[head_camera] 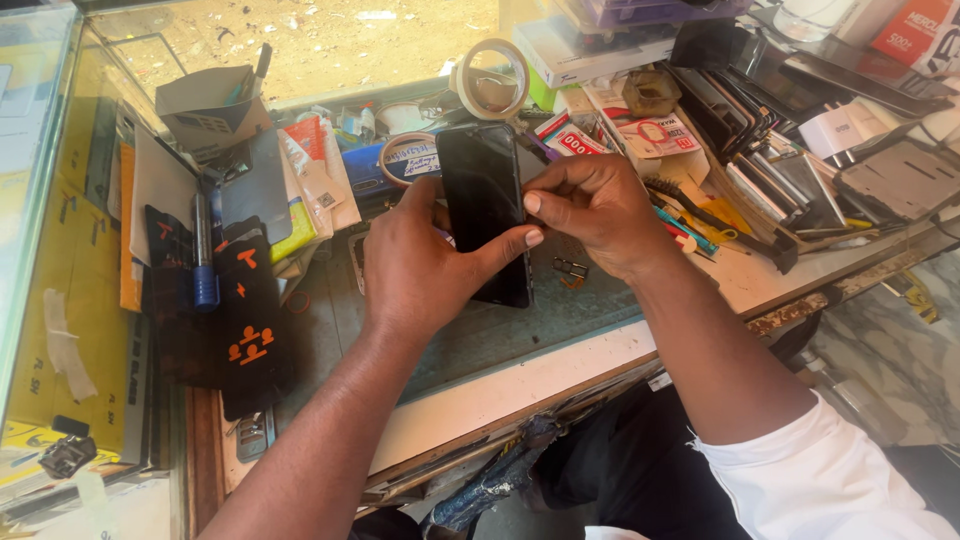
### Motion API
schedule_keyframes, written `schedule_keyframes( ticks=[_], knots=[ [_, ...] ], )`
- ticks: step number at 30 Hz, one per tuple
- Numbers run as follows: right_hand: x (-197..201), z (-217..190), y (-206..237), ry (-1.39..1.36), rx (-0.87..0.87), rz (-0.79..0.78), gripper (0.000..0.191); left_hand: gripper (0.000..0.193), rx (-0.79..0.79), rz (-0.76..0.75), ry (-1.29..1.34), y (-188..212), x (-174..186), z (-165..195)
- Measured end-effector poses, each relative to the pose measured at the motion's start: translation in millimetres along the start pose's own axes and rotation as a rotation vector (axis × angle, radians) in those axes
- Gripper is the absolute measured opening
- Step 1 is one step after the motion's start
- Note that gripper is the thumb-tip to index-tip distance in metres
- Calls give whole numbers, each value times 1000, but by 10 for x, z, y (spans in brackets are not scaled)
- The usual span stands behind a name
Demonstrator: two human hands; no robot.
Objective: The person handles a disassembled smartphone, writes on a white label with a marker, and applies the label to the phone's back cover. They then peel off a protective film from the cover and place the labeled cover on the workbench.
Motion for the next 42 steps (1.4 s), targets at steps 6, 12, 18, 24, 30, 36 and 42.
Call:
schedule_keyframes(
  ticks=[6, 12, 18, 24, 30, 36, 42],
  knots=[
    [56, 55, 17, 14, -68, 14, 13, 76, -9, -26, -23, 9, -62, -48],
    [78, 100, 7, 3, -160, 38, 15, 75, -37, -39, -24, -3, -90, -75],
    [147, 148, -16, 24, -237, 98, 15, 56, 60, -104, -24, -1, -112, -160],
    [158, 154, -23, 31, -219, 91, 15, 59, -33, -65, 6, -12, -73, -80],
    [-89, 46, 37, -18, 15, -58, 17, 65, -11, -95, 159, -10, -84, -86],
    [-30, -3, -14, 88, 2, 54, 18, 53, -32, 7, 547, -76, -8, -266],
    [-225, -218, 6, 710, 210, 132, 18, 37, -22, 206, 720, -88, 271, -583]
  ],
)
Point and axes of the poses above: each hand's wrist, its own y-axis away from the middle knuckle, its own x-axis out of the back of the hand, z = x × y, the point moved 7 cm from there along -y, towards the middle knuckle, and after that the axes turned 10 degrees about -x, right-handed, at the moved point
